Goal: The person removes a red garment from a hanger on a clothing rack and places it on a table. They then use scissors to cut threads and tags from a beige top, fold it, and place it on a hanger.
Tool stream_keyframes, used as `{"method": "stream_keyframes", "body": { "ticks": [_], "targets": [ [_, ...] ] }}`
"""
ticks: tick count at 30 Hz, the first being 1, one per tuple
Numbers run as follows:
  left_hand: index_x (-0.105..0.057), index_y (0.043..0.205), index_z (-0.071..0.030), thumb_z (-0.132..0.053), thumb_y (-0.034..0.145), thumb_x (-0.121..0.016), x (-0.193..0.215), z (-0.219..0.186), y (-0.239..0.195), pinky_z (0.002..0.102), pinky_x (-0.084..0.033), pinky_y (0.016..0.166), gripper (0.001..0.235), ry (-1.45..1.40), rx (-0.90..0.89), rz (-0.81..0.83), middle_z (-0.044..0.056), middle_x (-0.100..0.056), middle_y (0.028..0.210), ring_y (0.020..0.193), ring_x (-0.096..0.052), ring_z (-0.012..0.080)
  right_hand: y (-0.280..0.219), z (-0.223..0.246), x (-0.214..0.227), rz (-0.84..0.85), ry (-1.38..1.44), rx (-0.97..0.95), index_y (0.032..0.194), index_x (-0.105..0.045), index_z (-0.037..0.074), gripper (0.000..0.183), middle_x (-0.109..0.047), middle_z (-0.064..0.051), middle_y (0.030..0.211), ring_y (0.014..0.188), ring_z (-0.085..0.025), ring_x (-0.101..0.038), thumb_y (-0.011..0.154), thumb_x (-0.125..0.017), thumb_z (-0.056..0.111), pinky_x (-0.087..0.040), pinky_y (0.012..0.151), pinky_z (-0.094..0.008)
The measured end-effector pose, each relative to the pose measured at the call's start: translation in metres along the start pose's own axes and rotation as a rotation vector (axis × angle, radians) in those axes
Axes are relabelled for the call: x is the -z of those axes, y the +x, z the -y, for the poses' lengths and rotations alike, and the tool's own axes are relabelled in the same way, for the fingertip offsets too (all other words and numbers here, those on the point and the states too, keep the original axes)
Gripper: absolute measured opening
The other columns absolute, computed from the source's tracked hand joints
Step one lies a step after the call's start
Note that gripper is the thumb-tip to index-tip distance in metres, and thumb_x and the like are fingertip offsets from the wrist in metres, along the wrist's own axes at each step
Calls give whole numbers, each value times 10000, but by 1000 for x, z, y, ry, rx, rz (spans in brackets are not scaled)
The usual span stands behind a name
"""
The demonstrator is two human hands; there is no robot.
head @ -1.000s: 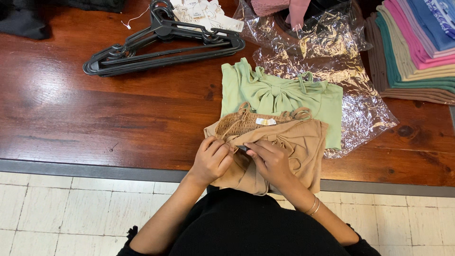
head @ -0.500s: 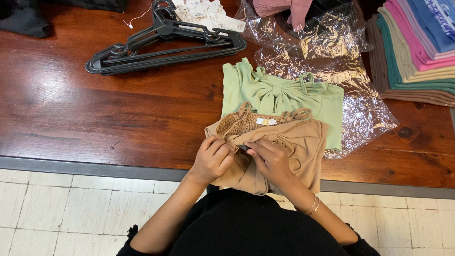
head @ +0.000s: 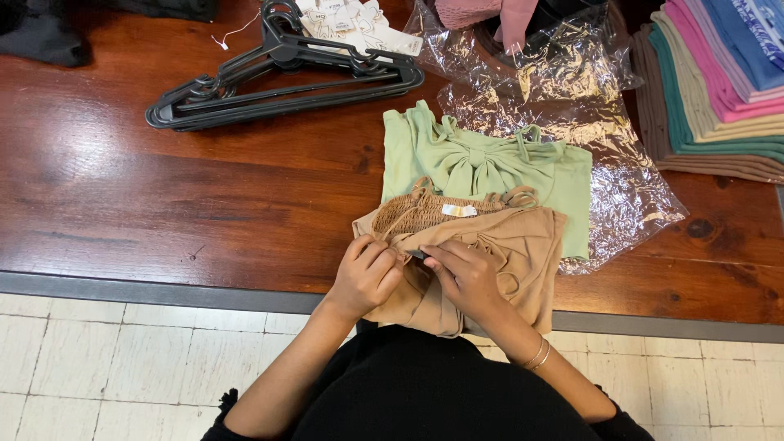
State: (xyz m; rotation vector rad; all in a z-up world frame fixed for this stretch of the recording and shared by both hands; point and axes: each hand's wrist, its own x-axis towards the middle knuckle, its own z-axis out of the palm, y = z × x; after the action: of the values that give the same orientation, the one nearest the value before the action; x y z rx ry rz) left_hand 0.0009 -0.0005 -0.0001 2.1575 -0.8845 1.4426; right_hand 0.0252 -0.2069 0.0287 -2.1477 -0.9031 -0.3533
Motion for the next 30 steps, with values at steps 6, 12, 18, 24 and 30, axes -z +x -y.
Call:
{"method": "stream_keyframes", "body": {
  "ticks": [6, 12, 18, 24, 30],
  "targets": [
    [-594, 765, -40, 52, 956, -656, 2, 1, 2, 435, -547, 730, 220, -11, 3, 12, 133, -571, 766, 677, -613, 288, 3, 8, 4, -80, 114, -141, 1112, -784, 77, 290, -731, -112, 816, 705, -330, -709, 1025, -601, 284, -577, 652, -406],
    [-570, 735, -54, 21, 989, -607, -2, -1, 2, 428, -544, 696, 267, -29, -18, -1, 130, -550, 754, 656, -599, 290, 20, 7, 2, 39, 147, -163, 1179, -761, 114, 394, -648, -85, 727, 633, -259, -661, 896, -778, 388, -523, 596, -362],
    [-561, 722, -56, -12, 1009, -573, -1, 0, -4, 449, -542, 732, 290, -28, -25, 20, 141, -563, 766, 684, -608, 300, 34, 11, -8, 151, 153, -51, 1002, -770, 60, 127, -658, -124, 674, 588, -340, -653, 881, -733, 56, -531, 563, -384],
    [-599, 773, -51, -16, 1015, -568, -5, 1, -12, 452, -546, 760, 246, -10, 17, 33, 136, -571, 787, 708, -614, 299, -8, -28, -9, 223, 70, -130, 992, -645, 32, 88, -671, -151, 854, 800, -388, -714, 952, -673, 104, -571, 693, -452],
    [-678, 979, 28, -22, 1027, -564, 3, 4, 11, 453, -544, 789, 133, -38, 151, 67, 153, -585, 833, 746, -633, 313, -31, -28, 31, 264, 107, -228, 913, -700, 58, 53, -691, -161, 750, 755, -398, -717, 876, -717, 93, -559, 662, -445]
  ]
}}
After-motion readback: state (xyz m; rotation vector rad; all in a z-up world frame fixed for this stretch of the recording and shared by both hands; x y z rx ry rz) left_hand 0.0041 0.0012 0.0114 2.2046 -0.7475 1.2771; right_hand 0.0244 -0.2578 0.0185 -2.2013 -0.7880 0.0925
